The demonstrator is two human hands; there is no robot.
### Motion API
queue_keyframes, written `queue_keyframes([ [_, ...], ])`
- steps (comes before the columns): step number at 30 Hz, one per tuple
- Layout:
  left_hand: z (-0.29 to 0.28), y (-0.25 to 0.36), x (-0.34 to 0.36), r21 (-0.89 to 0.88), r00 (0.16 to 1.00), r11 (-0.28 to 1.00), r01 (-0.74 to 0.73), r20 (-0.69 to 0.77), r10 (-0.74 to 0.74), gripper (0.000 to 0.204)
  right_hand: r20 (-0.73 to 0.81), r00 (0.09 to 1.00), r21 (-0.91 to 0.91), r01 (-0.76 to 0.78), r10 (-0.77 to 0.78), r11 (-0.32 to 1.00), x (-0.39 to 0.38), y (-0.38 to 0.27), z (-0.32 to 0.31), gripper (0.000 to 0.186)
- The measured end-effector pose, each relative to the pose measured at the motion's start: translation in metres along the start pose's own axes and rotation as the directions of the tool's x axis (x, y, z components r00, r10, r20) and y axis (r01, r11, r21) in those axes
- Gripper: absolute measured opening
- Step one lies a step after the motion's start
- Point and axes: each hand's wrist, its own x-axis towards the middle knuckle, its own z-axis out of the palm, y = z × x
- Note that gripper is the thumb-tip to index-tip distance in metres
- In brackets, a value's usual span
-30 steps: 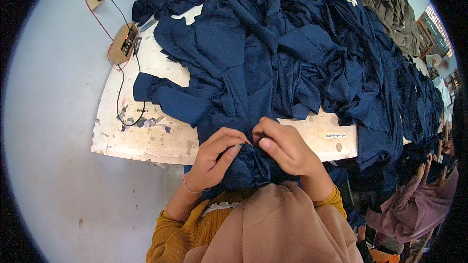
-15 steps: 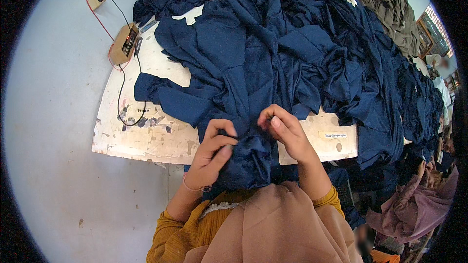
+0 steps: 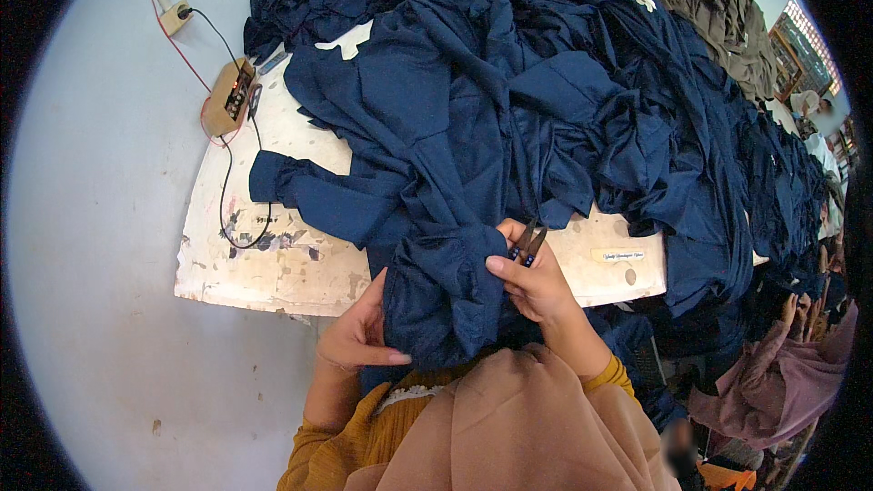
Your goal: The person uses a small blade to trim loose threads and tags from several dark blue garments on a work table. They handle each garment one at a time, cutting visible threads and tags, then place the items back on the pile.
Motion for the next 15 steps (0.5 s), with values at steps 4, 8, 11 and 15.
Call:
queue_keyframes([
  [4,-0.015,0.013,0.012,0.517,0.899,0.816,0.259,-0.437,-0.009,0.06,-0.06,0.845,-0.661,0.366,-0.532,0.655,0.0,0.004,0.0,0.021],
  [8,-0.031,0.005,0.018,0.672,0.729,0.71,0.212,-0.592,0.343,0.024,-0.021,0.773,-0.817,0.352,-0.634,0.457,-0.002,0.003,0.011,0.026],
  [11,-0.024,0.007,0.018,0.725,0.719,0.665,0.18,-0.558,0.414,0.019,0.035,0.752,-0.806,0.411,-0.658,0.427,-0.004,0.004,0.016,0.024],
  [15,0.018,0.005,0.037,0.888,0.742,0.46,0.004,-0.311,0.594,0.021,0.197,0.67,-0.798,0.534,-0.716,0.28,-0.001,0.007,0.038,0.024],
])
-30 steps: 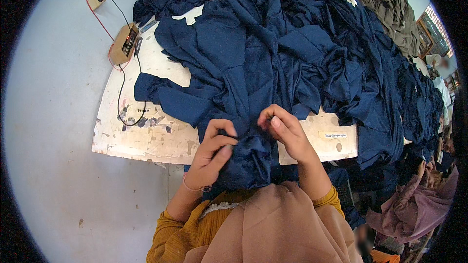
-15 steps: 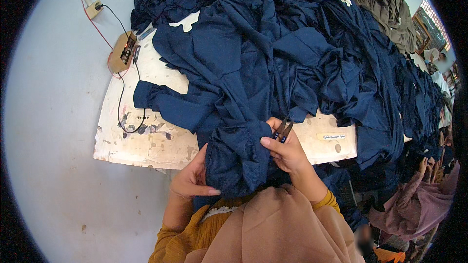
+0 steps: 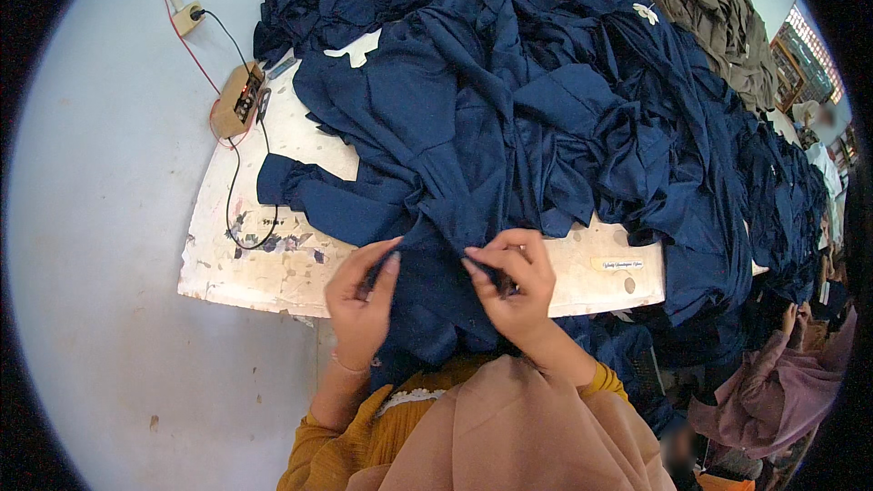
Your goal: The person uses a small blade to trim loose threads and tags from several dark blue garments on a work table. They handle each garment one at a time, cutting visible threads and tags, then place the items back on the pile.
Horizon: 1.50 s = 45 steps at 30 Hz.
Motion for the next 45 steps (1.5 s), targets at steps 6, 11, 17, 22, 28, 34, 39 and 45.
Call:
queue_keyframes([
  [6,0.012,0.005,-0.012,0.294,0.879,0.849,-0.439,-0.055,0.473,0.031,-0.08,0.996,0.037,-0.024,0.027,0.999,0.005,-0.006,-0.003,0.018],
  [11,-0.013,0.024,0.0,0.303,0.71,0.653,-0.694,0.441,0.549,0.03,-0.106,0.993,-0.017,0.046,-0.048,0.999,0.011,-0.012,-0.013,0.019],
  [17,-0.005,0.015,-0.006,0.104,0.995,0.991,-0.085,-0.036,0.089,0.027,-0.086,0.977,0.12,-0.184,0.194,0.976,0.002,-0.001,-0.011,0.018],
  [22,-0.014,0.018,0.0,0.353,0.894,0.833,-0.425,0.31,0.324,0.023,-0.011,0.952,0.178,-0.3,0.307,0.937,-0.007,0.0,-0.007,0.018],
  [28,-0.018,0.019,0.004,0.185,0.593,0.614,-0.768,0.568,0.57,0.015,0.368,0.918,0.231,-0.242,0.146,0.942,0.0,-0.015,-0.004,0.015],
  [34,-0.024,0.009,-0.001,0.071,0.67,0.766,-0.639,0.541,0.509,0.012,0.604,0.783,0.28,-0.383,0.148,0.88,0.0,-0.006,-0.014,0.018],
  [39,-0.022,0.019,-0.002,0.099,0.787,0.904,-0.417,0.537,0.304,0.012,0.689,0.714,0.283,-0.418,0.12,0.863,-0.003,0.001,-0.019,0.016],
  [45,-0.024,0.019,0.001,0.143,0.771,0.944,-0.297,0.62,0.149,0.017,0.504,0.863,0.3,-0.149,-0.024,0.942,-0.013,0.004,-0.014,0.018],
])
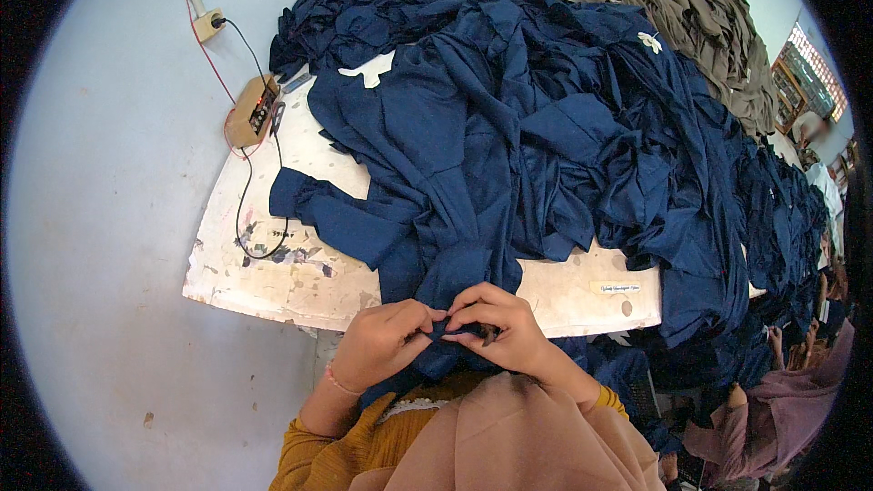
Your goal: The person uses a small blade to trim loose threads and tags from several dark blue garments on a work table. They handle each garment one at a time, cutting visible threads and tags, then place the items back on the pile.
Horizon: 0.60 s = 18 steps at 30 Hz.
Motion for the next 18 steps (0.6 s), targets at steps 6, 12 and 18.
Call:
queue_keyframes([
  [6,0.013,-0.002,-0.007,-0.296,0.969,0.942,0.155,-0.139,-0.203,0.026,-0.015,0.944,-0.416,0.294,-0.33,0.86,-0.007,-0.001,0.004,0.029],
  [12,0.03,0.014,-0.001,-0.456,0.947,0.865,0.209,-0.126,-0.295,0.035,-0.104,0.918,-0.533,0.274,-0.383,0.801,-0.008,0.003,0.003,0.032],
  [18,0.043,0.009,0.0,-0.559,0.944,0.798,0.226,-0.075,-0.32,0.029,-0.241,0.87,-0.61,0.21,-0.431,0.764,-0.01,0.021,0.012,0.039],
])
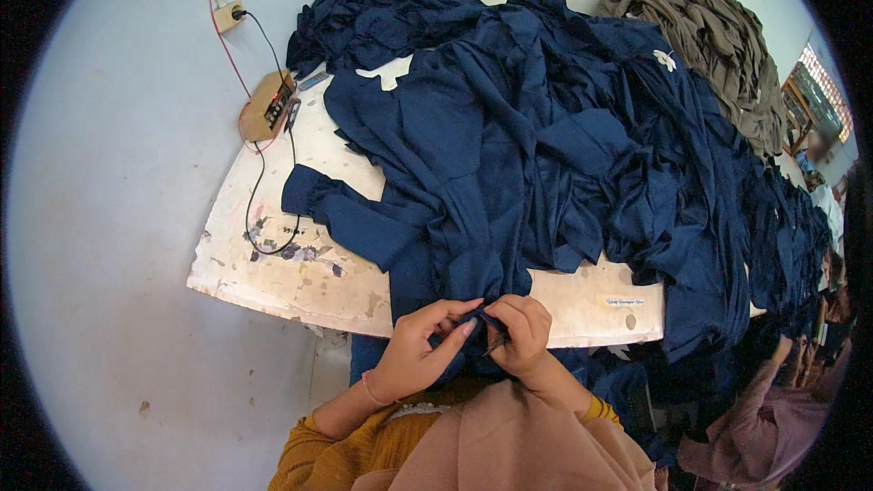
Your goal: The person uses a small blade to trim loose threads and tags from several dark blue garments on a work table. They handle each garment one at a time, cutting visible threads and tags, then place the items back on the pile.
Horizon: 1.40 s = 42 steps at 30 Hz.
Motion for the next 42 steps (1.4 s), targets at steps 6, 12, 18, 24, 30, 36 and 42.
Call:
queue_keyframes([
  [6,-0.003,-0.001,0.007,0.137,0.996,0.987,-0.087,0.003,0.088,0.024,-0.094,0.994,-0.008,-0.047,0.046,0.999,-0.004,-0.003,0.007,0.033],
  [12,-0.036,-0.005,0.031,0.176,0.982,0.983,-0.047,0.19,0.013,0.025,0.06,0.984,0.112,-0.174,0.168,0.978,0.024,0.014,-0.008,0.02],
  [18,-0.07,-0.047,0.065,0.908,0.887,0.418,0.007,-0.198,0.416,0.037,-0.614,0.744,-0.104,-0.405,0.261,0.909,0.079,0.059,-0.072,0.012],
  [24,0.001,-0.038,0.032,0.27,0.846,0.886,-0.377,0.491,0.211,0.03,0.179,0.964,-0.072,-0.186,0.196,0.98,0.105,0.049,-0.031,0.046],
  [30,-0.048,-0.02,0.05,0.072,0.848,0.98,-0.186,0.516,0.123,0.034,0.622,0.612,-0.366,-0.325,0.489,0.872,0.037,0.041,0.001,0.078],
  [36,-0.151,-0.029,0.078,0.824,0.979,0.545,-0.158,0.203,-0.024,0.041,0.895,0.437,0.167,-0.511,0.088,0.843,0.067,0.073,-0.07,0.033],
  [42,-0.161,0.066,0.101,0.337,0.991,0.934,-0.121,0.099,0.092,0.019,0.568,0.816,0.115,0.049,-0.106,0.992,0.196,0.101,-0.149,0.039],
])
